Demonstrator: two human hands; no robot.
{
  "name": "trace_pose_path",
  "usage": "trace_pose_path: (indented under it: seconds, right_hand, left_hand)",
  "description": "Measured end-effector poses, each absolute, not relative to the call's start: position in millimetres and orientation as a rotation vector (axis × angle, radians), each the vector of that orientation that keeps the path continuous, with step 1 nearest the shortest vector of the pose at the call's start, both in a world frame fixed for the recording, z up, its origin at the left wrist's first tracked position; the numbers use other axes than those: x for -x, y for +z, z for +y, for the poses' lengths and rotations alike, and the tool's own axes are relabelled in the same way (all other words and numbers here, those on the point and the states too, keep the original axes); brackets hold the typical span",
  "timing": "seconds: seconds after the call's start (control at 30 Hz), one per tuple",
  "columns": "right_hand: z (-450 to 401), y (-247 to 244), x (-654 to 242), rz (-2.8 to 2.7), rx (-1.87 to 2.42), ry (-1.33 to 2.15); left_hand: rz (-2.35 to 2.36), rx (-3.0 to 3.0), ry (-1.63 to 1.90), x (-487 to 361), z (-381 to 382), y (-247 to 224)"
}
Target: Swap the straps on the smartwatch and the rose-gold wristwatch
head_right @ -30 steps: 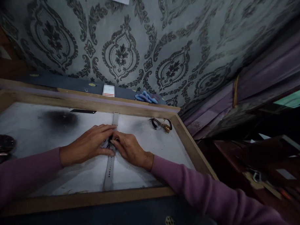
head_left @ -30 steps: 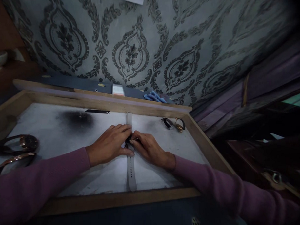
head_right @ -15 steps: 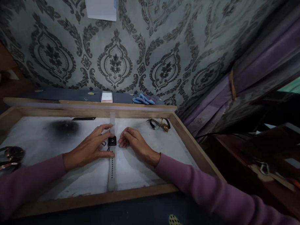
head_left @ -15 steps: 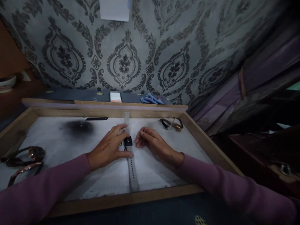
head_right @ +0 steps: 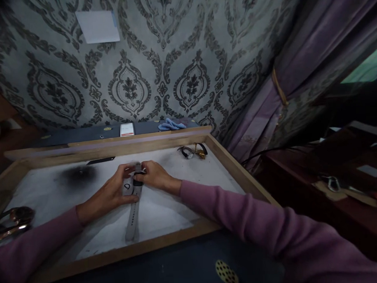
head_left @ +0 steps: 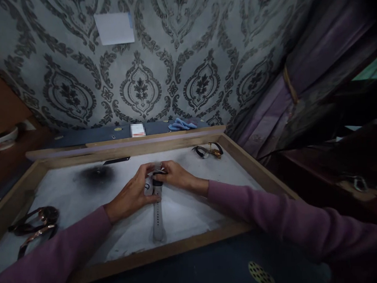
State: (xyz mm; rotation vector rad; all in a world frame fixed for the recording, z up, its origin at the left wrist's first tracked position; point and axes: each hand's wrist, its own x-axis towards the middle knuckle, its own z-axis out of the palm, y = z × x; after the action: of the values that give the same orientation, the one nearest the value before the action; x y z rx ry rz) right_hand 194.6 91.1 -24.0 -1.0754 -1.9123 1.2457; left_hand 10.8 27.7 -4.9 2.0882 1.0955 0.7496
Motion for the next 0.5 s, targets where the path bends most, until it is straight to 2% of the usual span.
trace_pose_path:
  seconds: [0.27, 0.5]
  right_hand:
    - [82.6, -19.1, -189.9, -1.646, 0.996, 1.374]
    - [72.2, -9.4, -186.4, -1.560, 0.890, 1.415]
  left_hand:
    - [1.137, -1.678, 0.867, -13.4, 36.9, -7.4]
    - [1.084, -1.463, 0.716, -18.1, 33.2, 2.5]
